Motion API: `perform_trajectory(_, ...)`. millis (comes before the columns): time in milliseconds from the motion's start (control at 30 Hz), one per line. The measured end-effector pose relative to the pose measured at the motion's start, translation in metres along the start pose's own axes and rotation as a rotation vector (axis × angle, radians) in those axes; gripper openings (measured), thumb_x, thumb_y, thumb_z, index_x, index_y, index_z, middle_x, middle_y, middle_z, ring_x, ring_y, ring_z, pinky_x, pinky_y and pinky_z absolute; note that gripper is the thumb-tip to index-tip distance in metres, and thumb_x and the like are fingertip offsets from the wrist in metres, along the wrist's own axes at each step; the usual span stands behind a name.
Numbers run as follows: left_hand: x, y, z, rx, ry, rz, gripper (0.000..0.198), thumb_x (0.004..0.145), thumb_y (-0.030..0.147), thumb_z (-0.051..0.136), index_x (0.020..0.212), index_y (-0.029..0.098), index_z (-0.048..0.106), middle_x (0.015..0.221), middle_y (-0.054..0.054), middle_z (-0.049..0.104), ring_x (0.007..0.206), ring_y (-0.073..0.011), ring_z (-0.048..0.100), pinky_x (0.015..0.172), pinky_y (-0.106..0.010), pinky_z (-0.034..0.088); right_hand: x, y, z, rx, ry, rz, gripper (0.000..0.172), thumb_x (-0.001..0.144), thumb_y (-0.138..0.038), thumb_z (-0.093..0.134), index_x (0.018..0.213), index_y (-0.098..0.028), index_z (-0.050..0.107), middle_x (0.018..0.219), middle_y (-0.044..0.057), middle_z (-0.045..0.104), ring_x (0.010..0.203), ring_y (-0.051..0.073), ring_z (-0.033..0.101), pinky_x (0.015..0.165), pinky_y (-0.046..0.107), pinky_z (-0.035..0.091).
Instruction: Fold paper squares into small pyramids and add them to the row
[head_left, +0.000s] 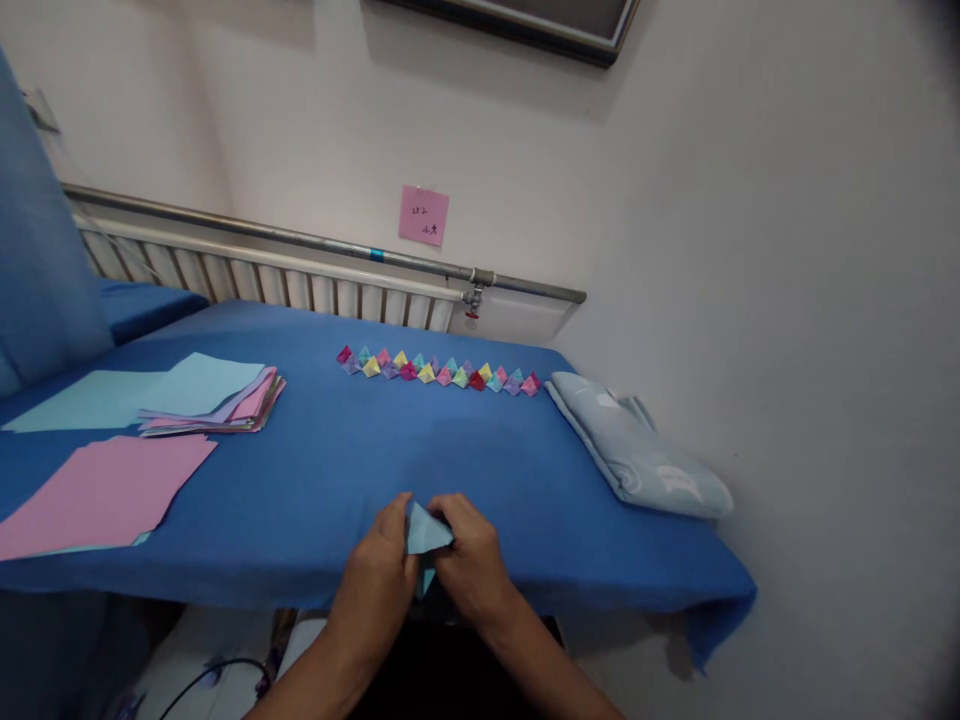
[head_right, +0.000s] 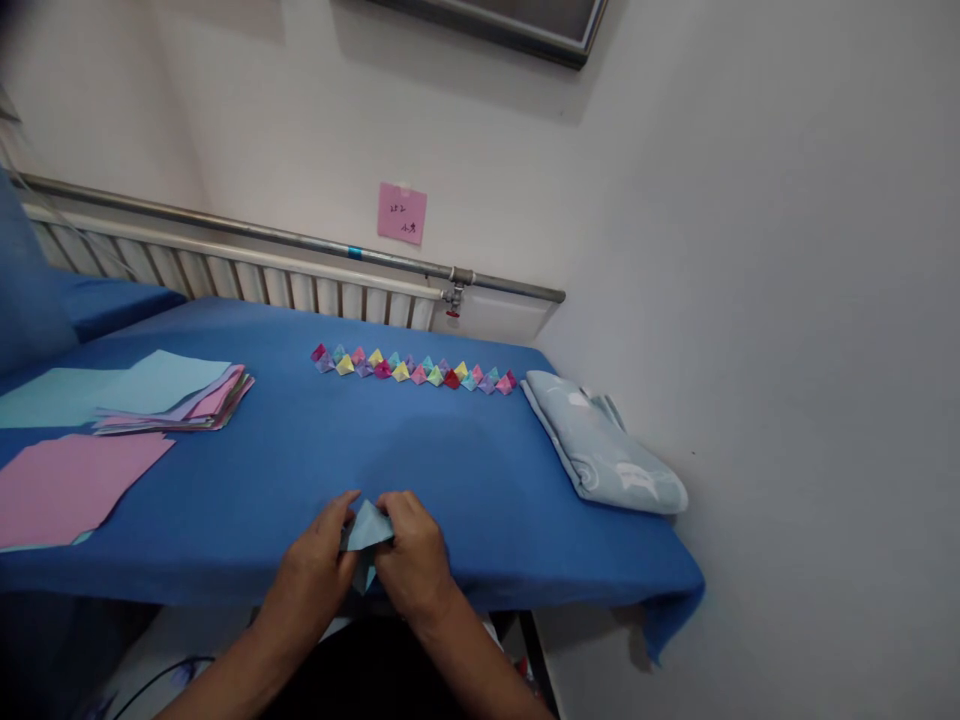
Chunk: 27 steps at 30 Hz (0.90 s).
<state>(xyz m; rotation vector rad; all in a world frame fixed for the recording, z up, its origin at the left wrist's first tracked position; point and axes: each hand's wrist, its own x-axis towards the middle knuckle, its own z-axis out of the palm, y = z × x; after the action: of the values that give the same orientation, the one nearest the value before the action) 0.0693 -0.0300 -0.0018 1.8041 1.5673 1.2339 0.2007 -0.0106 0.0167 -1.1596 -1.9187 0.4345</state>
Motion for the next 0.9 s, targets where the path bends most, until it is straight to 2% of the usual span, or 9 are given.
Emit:
perform_trajectory(167, -0.002, -0.004, 0.002, 0.031, 0.05, 0.014, 0.037, 0.077, 0.015, 0.04, 0.113, 0.015, 0.05, 0.103, -0.014, 0.065, 0.096, -0.0257, 0.064, 0.084, -0.044, 0.049, -0.001, 0.002, 0.0, 0.04, -0.011, -0.038, 0.025, 0.078, -0.008, 0.051, 0.097, -0.02, 0.061, 0.088, 0.005, 0.067, 0.082, 0.018, 0.062, 0.074, 0.027, 0.047)
perform_trajectory(433, 0.002, 0.007, -0.009, -0.196, -0.081, -0.183, 0.017, 0.074, 0.021, 0.044, 0.09, 0.022, 0.05, 0.086, -0.002, 0.064, 0.075, -0.0186, 0.062, 0.07, -0.032, 0.046, -0.006, 0.003, -0.004, 0.269, 0.018, 0.08, 0.026, 0.076, -0.011, 0.053, 0.097, -0.023, 0.065, 0.091, 0.001, 0.07, 0.081, 0.016, 0.064, 0.074, 0.025, 0.049)
perform_trajectory(533, 0.003, 0.008, -0.011, -0.332, -0.103, -0.253, 0.013, 0.072, 0.021, 0.046, 0.085, 0.022, 0.049, 0.078, 0.002, 0.059, 0.067, -0.0148, 0.057, 0.063, -0.027, 0.042, -0.009, 0.007, -0.003, 0.323, 0.048, 0.073, 0.031, 0.075, -0.008, 0.049, 0.094, -0.024, 0.066, 0.089, 0.0, 0.069, 0.08, 0.014, 0.063, 0.073, 0.024, 0.049)
perform_trajectory(700, 0.003, 0.009, -0.017, -0.605, -0.194, -0.382, 0.01, 0.072, 0.026, 0.052, 0.081, 0.022, 0.049, 0.065, 0.006, 0.049, 0.057, -0.0109, 0.044, 0.055, -0.023, 0.035, -0.013, 0.012, -0.003, 0.268, 0.057, -0.036, 0.033, 0.076, -0.005, 0.046, 0.094, -0.024, 0.067, 0.082, 0.0, 0.065, 0.073, 0.013, 0.061, 0.067, 0.022, 0.047)
perform_trajectory(800, 0.002, 0.013, -0.027, -0.79, -0.272, -0.483, 0.015, 0.069, 0.025, 0.058, 0.082, 0.021, 0.052, 0.072, 0.005, 0.053, 0.064, -0.0107, 0.048, 0.06, -0.023, 0.038, -0.015, 0.013, -0.004, 0.224, 0.041, -0.106, 0.035, 0.077, -0.004, 0.044, 0.098, -0.024, 0.065, 0.084, 0.001, 0.064, 0.075, 0.013, 0.06, 0.068, 0.023, 0.047)
perform_trajectory(900, 0.002, 0.015, -0.037, -1.034, -0.358, -0.592, 0.031, 0.069, 0.03, 0.064, 0.097, 0.023, 0.054, 0.087, 0.001, 0.059, 0.077, -0.0138, 0.055, 0.071, -0.027, 0.044, -0.016, 0.013, -0.004, 0.179, 0.031, -0.163, 0.04, 0.076, -0.002, 0.042, 0.102, -0.024, 0.063, 0.087, 0.002, 0.063, 0.079, 0.014, 0.06, 0.071, 0.024, 0.048)
